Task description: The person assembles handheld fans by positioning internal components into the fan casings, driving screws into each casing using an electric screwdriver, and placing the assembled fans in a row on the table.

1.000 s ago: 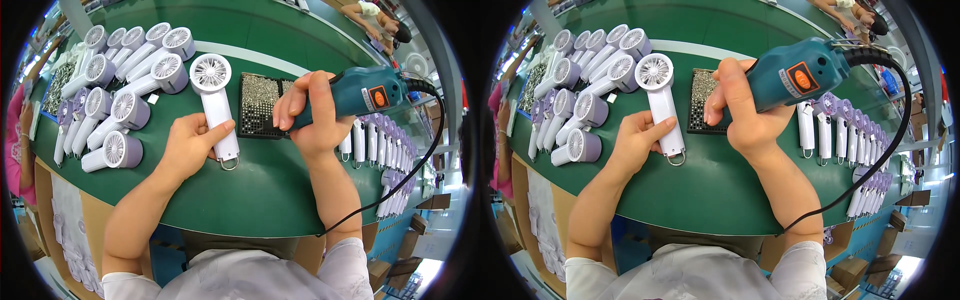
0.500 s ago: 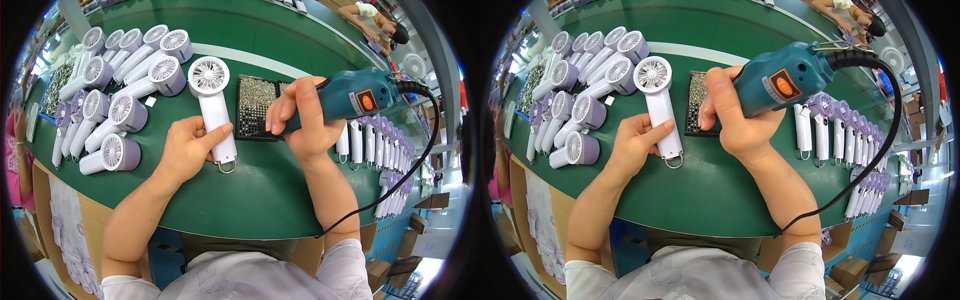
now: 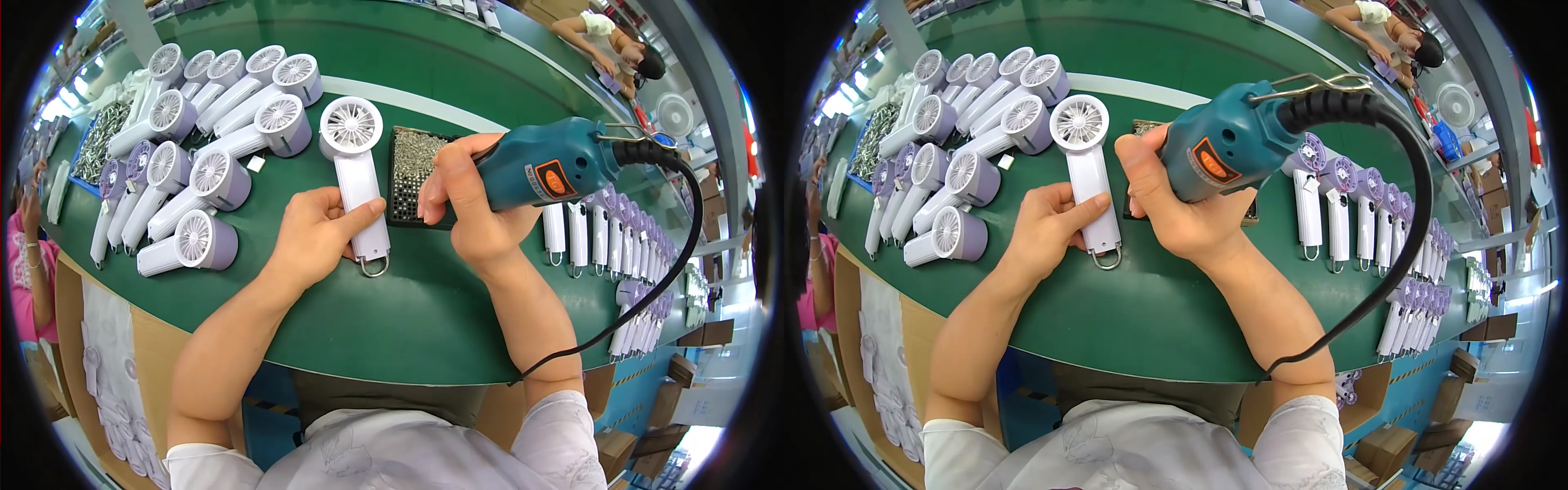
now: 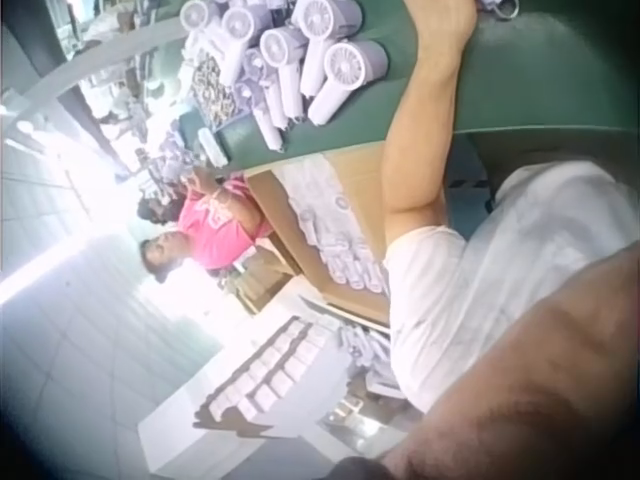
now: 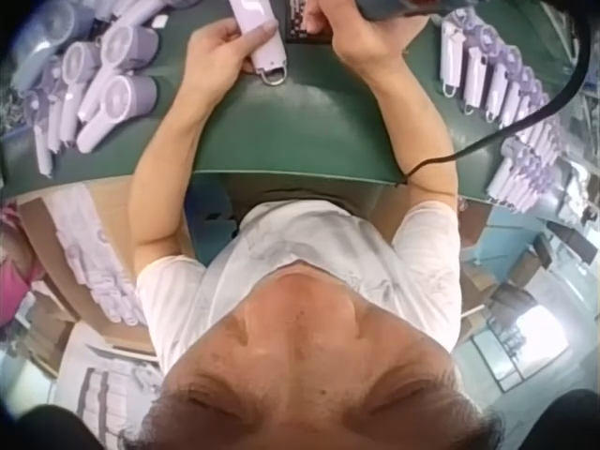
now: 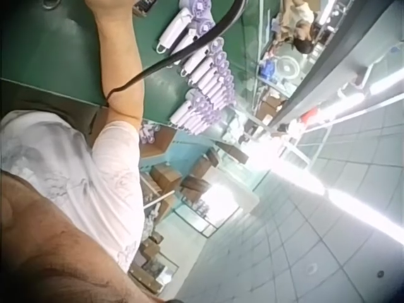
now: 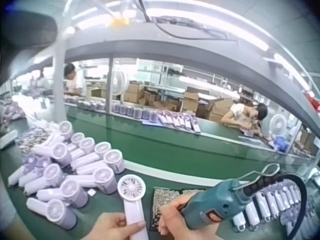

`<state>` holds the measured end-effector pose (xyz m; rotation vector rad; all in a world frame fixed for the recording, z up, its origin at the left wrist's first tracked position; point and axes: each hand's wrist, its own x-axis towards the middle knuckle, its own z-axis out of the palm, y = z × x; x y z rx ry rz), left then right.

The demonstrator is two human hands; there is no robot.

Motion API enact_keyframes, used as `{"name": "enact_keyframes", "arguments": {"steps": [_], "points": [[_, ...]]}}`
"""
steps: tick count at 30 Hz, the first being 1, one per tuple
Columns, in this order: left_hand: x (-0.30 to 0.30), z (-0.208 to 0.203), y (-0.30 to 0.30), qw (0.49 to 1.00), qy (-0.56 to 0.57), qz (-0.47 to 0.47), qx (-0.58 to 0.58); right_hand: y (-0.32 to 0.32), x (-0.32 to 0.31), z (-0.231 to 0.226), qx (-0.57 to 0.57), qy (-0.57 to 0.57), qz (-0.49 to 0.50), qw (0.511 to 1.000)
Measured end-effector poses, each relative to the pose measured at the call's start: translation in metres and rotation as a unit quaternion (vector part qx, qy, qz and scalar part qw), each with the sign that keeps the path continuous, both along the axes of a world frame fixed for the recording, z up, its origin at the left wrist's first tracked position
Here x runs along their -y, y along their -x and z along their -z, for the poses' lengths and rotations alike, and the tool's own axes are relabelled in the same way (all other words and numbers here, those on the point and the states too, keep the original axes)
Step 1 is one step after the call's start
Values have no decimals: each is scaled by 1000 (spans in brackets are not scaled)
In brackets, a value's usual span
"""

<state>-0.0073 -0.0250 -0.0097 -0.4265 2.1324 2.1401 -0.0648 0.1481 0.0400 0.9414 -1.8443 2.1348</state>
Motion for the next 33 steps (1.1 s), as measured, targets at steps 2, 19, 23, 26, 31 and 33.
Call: {"name": "enact_keyframes", "arguments": {"steps": [2, 19, 23, 26, 31, 33], "points": [[0, -3, 0, 1000, 5, 9, 4, 1, -2, 0, -12, 15, -3, 1000], [3, 1, 3, 999, -43, 27, -2, -23, -13, -21, -33, 70, -186, 980], [3, -1, 3, 998, -45, 32, -6, -28, -11, -22, -31, 50, -181, 982], [2, -2, 3, 999, -41, 32, -10, -26, -13, -21, -37, 41, -192, 980], [3, 3, 3, 998, -44, 35, -13, -25, -11, -20, -48, 35, -219, 974], [3, 3, 3, 998, -42, 35, -12, -29, -9, -18, -40, 35, -209, 977]]}}
